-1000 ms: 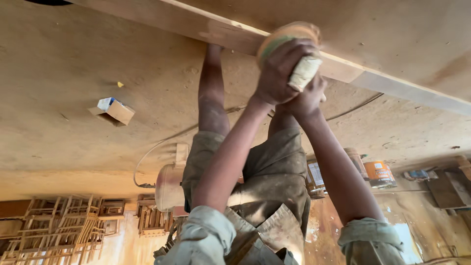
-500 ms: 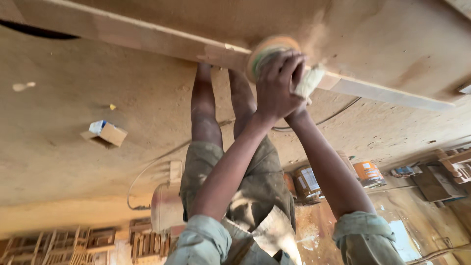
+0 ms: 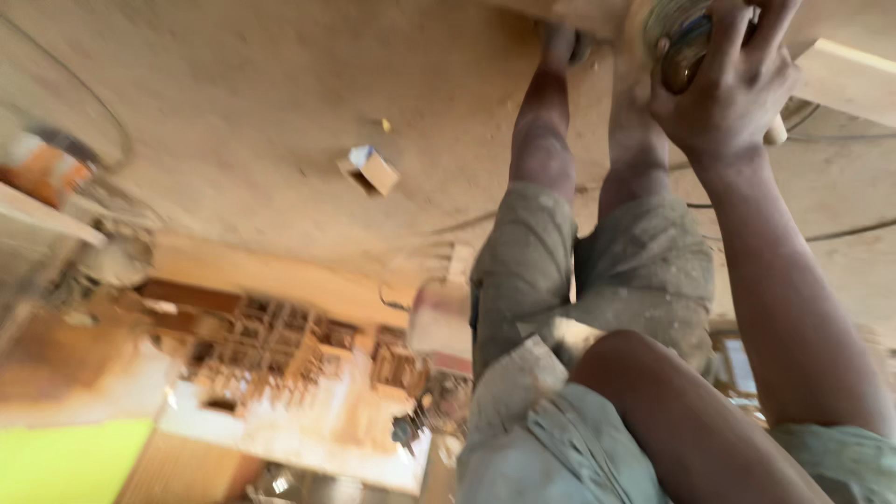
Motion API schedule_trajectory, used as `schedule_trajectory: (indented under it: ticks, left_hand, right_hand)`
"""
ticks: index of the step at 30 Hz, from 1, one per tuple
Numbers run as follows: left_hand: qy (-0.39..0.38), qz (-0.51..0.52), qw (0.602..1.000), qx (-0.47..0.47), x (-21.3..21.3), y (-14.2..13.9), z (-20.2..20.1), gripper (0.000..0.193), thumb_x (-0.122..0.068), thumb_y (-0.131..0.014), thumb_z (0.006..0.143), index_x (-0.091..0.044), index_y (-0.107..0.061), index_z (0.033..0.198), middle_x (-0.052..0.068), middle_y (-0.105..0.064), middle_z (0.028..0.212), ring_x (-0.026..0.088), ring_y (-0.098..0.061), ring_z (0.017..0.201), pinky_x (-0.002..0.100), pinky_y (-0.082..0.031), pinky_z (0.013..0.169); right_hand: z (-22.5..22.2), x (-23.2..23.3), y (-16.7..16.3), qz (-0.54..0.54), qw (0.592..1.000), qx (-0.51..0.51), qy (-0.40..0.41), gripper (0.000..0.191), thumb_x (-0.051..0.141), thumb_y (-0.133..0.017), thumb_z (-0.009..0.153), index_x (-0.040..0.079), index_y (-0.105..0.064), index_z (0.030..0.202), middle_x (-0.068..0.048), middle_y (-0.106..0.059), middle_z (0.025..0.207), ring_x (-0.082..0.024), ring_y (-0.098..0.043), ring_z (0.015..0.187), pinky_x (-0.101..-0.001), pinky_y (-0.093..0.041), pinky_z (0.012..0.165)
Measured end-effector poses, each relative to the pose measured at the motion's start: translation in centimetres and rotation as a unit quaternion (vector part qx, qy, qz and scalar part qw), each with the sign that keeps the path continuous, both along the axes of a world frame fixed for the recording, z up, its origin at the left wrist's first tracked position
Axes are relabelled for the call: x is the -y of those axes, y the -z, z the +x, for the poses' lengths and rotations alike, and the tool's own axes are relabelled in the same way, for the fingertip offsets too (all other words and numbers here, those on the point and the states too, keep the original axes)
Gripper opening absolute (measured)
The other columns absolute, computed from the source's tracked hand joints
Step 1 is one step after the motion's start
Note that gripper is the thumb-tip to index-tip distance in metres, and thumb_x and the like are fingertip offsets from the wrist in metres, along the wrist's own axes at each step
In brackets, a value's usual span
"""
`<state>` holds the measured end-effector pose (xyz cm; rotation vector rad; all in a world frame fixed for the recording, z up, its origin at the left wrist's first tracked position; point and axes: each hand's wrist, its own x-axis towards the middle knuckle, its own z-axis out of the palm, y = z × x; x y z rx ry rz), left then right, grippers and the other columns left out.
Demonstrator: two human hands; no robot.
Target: The person sands a long wooden frame using a handheld orbital sander, moving the sander along the wood surface. They hold a sanding block in the other hand and periodically rub it on the wood, working over different sections of the frame.
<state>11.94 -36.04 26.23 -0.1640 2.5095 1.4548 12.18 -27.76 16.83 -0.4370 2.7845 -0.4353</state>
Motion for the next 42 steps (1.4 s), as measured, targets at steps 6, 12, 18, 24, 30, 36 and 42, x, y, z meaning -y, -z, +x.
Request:
schedule_trajectory:
  ticks: [6,12,18,24,30,36,42]
  left_hand:
    - [0.060,-0.005,0.998,-0.005,-1.3,1.2,-0.4,0.063,-0.025,-0.078,0.074,-0.013,-0.058,0.133,0.009,-0.062,0.132,0.030,-0.061,0.126,0.047,-0.047,0.114]
    - [0.074,-0.008,0.997,0.004,0.4,-1.7,-3.1,0.067,-0.026,-0.077,0.072,-0.011,-0.056,0.134,0.011,-0.060,0.133,0.032,-0.061,0.126,0.048,-0.047,0.113]
    - [0.099,-0.014,0.995,-0.006,1.2,-2.0,-5.7,0.071,-0.027,-0.076,0.070,-0.009,-0.053,0.134,0.013,-0.059,0.134,0.034,-0.060,0.126,0.048,-0.046,0.112]
    - [0.145,-0.024,0.989,0.005,7.3,4.5,-4.6,0.075,-0.029,-0.076,0.068,-0.008,-0.051,0.135,0.015,-0.058,0.134,0.036,-0.059,0.126,0.049,-0.045,0.112]
    - [0.145,0.056,0.988,0.025,11.6,5.9,-4.8,0.052,-0.031,-0.078,0.078,-0.013,-0.058,0.123,0.009,-0.065,0.117,0.033,-0.066,0.110,0.046,-0.051,0.101]
    - [0.105,0.103,0.989,0.003,18.1,6.1,-6.1,0.033,-0.016,-0.067,0.094,-0.007,-0.060,0.125,0.012,-0.068,0.130,0.030,-0.068,0.120,0.037,-0.054,0.109]
    - [0.020,0.114,0.993,0.031,24.8,6.0,-4.4,0.069,-0.060,-0.053,0.096,0.002,-0.058,0.127,0.013,-0.064,0.131,0.027,-0.062,0.125,0.041,-0.050,0.112]
  right_hand:
    - [-2.1,0.3,-1.9,-0.033,0.999,0.012,0.030,0.059,0.021,-0.084,0.090,0.005,-0.049,0.135,-0.020,-0.048,0.131,-0.031,-0.070,0.087,-0.0424,-0.055,0.056]
    - [-2.2,1.4,-3.0,0.036,0.998,-0.046,0.026,0.060,0.034,-0.085,0.085,0.008,-0.050,0.127,-0.018,-0.049,0.125,-0.024,-0.072,0.079,-0.0358,-0.056,0.048]
    - [1.3,2.7,-2.6,-0.356,0.834,0.177,0.382,0.061,0.039,-0.068,0.096,0.012,-0.043,0.144,-0.018,-0.046,0.146,-0.030,-0.064,0.115,-0.0510,-0.056,0.086]
    - [10.8,8.4,5.2,-0.713,0.372,0.235,0.547,0.061,0.046,-0.050,0.104,0.011,-0.039,0.151,-0.011,-0.048,0.147,-0.026,-0.053,0.133,-0.0427,-0.045,0.112]
    - [13.1,13.1,8.1,-0.703,0.270,0.272,0.599,0.058,0.046,-0.044,0.103,0.009,-0.041,0.147,-0.011,-0.054,0.138,-0.025,-0.054,0.131,-0.0386,-0.047,0.114]
    - [5.5,17.2,3.1,-0.321,0.868,0.151,0.347,0.053,0.030,-0.064,0.090,0.002,-0.055,0.133,-0.020,-0.060,0.120,-0.034,-0.063,0.110,-0.0443,-0.056,0.092]
    - [1.9,27.2,1.5,-0.154,0.956,0.123,0.218,0.074,0.017,-0.067,0.082,0.004,-0.042,0.150,-0.031,-0.060,0.122,-0.045,-0.067,0.097,-0.0405,-0.060,0.064]
